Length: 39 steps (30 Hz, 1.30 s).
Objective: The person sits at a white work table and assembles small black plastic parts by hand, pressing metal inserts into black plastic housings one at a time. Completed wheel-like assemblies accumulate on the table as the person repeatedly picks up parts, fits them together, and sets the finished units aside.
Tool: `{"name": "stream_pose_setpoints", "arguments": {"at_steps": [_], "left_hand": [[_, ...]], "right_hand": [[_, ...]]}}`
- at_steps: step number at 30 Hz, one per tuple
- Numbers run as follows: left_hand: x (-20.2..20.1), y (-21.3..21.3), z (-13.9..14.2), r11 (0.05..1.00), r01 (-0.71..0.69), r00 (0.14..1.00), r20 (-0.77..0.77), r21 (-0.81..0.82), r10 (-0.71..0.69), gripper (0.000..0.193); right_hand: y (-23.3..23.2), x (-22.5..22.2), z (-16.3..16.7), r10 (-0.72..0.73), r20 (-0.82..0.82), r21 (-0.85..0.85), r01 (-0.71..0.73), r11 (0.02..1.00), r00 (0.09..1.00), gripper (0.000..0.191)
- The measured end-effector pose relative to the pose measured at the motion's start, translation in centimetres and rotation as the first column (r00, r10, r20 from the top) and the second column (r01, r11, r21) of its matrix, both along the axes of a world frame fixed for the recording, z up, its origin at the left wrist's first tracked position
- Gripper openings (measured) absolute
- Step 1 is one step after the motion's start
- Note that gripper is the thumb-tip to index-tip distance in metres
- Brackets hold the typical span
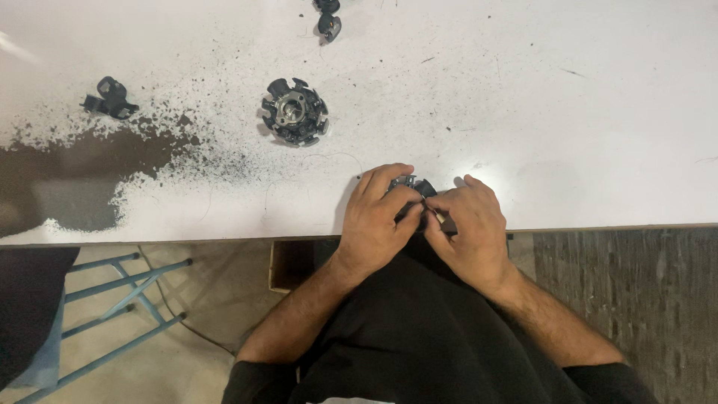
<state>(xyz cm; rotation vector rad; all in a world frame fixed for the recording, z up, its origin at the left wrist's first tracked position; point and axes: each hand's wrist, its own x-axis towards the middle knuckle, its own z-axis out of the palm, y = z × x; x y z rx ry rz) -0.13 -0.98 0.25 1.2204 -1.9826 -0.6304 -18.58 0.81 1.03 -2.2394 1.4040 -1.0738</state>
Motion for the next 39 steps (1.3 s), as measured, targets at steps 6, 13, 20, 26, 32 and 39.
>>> {"name": "stream_pose_setpoints", "arguments": {"at_steps": [6, 13, 20, 26, 32, 39], "left_hand": [[-0.8, -0.1, -1.2, 0.994, -0.093, 0.995, 0.026, -0.063, 0.095, 0.012], [-0.9, 0.1, -1.8, 0.982, -0.125, 0.992, 0.004, -0.14, 0.127, 0.016], [-0.8, 0.4, -2.6, 0.981, -0.126, 0.992, 0.0, -0.151, 0.128, 0.015], [0.2, 0.5, -2.0, 0.983, -0.156, 0.985, -0.09, -0.095, 0.147, 0.019], [1.0, -0.1, -0.1, 0.993, -0.027, 0.994, 0.106, -0.114, 0.039, 0.066], [-0.4, -0.2, 0.2, 0.994, 0.011, 0.99, 0.143, -0.113, 0.006, 0.077]], "right_hand": [[-0.1, -0.1, -0.1, -0.014, 0.016, 0.017, 0.013, 1.0, 1.0, 0.024], [0.3, 0.2, -0.5, -0.004, 0.023, -0.06, 0.006, 0.998, 1.0, 0.029], [0.1, 0.5, -0.1, 0.01, -0.056, -0.027, -0.011, 1.0, 0.998, 0.027], [0.3, 0.1, -0.1, 0.016, -0.01, -0.051, -0.017, 0.999, 1.0, 0.026], [-1.1, -1.8, -0.4, -0.057, -0.006, -0.038, 0.057, 0.998, 0.998, 0.021], [-11.9, -6.7, 0.5, -0.014, -0.403, -0.082, -0.021, 0.996, 0.915, 0.05]]}}
